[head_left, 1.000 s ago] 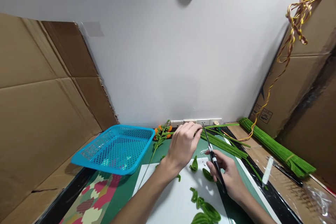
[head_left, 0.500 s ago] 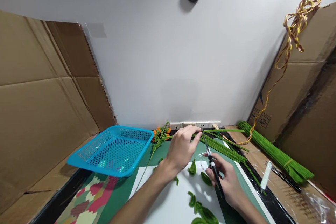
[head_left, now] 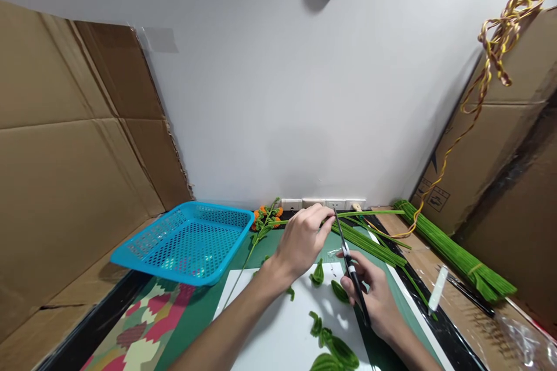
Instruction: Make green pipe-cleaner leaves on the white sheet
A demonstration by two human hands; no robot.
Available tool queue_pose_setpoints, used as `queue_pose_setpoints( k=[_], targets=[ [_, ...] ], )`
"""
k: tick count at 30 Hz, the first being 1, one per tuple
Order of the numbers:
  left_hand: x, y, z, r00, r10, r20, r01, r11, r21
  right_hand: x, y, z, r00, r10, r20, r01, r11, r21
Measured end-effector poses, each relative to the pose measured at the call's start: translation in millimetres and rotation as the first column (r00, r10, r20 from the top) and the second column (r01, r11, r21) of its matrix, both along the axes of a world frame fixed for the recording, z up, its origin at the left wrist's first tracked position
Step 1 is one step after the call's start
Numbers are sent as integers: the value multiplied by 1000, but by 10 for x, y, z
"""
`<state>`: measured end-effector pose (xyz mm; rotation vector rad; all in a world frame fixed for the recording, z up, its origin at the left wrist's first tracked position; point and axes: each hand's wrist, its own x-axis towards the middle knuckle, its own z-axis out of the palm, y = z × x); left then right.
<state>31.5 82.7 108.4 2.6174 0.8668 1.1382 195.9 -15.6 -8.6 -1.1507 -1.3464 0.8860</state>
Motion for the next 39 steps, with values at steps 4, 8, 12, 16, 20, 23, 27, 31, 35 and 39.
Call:
queue_pose_setpoints(
  k=[4,8,12,16,20,23,27,31,35,39],
  targets=[
    [-4,9,-15,1000,-9,-9,9,1000,-1,0,-3,10,1000,-10,19,10,1000,5],
    [3,13,-32,999,-46,14,46,998,-40,6,-4,8,1000,-5,29,6,1000,-5],
    [6,16,-34,996,-81,24,82,994,-73,10,-6,30,999,-13,39,14,1000,-6],
    [-4,24,-16,996,-94,-1,94,991,-91,7,-6,64,999,-2,37,2,1000,-8],
    [-19,46,-16,994,-112,-4,111,988,-105,6,-5,67,999,5,34,-5,1000,-5],
    [-22,55,-26,993,-117,-12,115,987,-115,10,-10,53,999,3,37,-2,1000,-3],
    [-12,53,-30,994,-110,-26,107,989,-99,22,-16,42,999,8,38,-8,1000,-8],
    [-4,42,-22,994,-108,-36,104,990,-91,31,-22,67,998,-7,55,8,1000,-16],
    [-2,26,-11,994,-103,-42,99,991,-87,27,-40,127,998,-20,66,21,1000,-21],
    [5,14,-4,994,-99,-45,95,992,-83,24,-42,145,998,-7,69,9,1000,-28]
  ],
)
